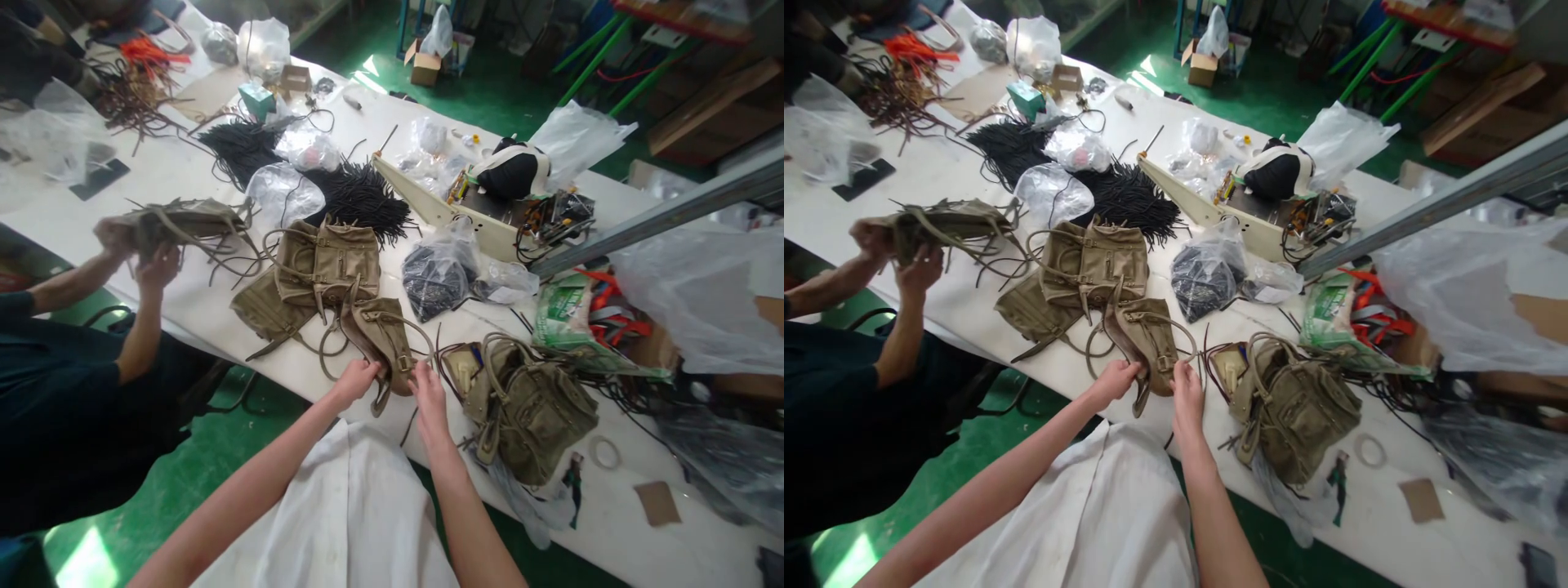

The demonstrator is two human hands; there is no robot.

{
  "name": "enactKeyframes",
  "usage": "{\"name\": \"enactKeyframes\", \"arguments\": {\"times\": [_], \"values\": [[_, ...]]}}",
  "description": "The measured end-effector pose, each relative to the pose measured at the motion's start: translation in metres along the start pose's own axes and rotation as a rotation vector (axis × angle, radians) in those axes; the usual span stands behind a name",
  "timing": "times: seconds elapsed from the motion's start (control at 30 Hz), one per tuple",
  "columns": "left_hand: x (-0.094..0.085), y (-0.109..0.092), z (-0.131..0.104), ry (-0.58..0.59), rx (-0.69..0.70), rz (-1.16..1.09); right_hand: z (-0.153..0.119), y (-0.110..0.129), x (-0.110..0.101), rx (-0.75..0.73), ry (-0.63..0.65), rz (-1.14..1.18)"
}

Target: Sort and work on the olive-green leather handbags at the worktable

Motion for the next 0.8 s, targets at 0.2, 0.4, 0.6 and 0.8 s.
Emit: {"name": "enactKeyframes", "arguments": {"times": [0.2, 0.4, 0.6, 0.8], "values": [[0.015, -0.032, 0.004, 0.062, 0.112, 0.083, -0.064, -0.013, -0.026, 0.066, 0.391, -0.32], [0.024, -0.055, -0.002, 0.056, 0.203, 0.203, -0.074, -0.01, -0.021, 0.158, 0.498, -0.024], [0.02, -0.062, -0.002, 0.057, 0.307, 0.322, -0.066, -0.001, -0.026, 0.239, 0.716, 0.144], [0.014, -0.068, -0.002, 0.042, 0.387, 0.421, -0.063, 0.003, -0.024, 0.284, 0.844, 0.241]]}}
Point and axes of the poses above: each hand's wrist, its own z-axis towards the middle knuckle, its own x-axis out of the palm, y = z × x, the point moved 2 cm from there along z, towards the middle knuckle, and after that the axes turned 11 degrees about -z, right-handed, at the moved point
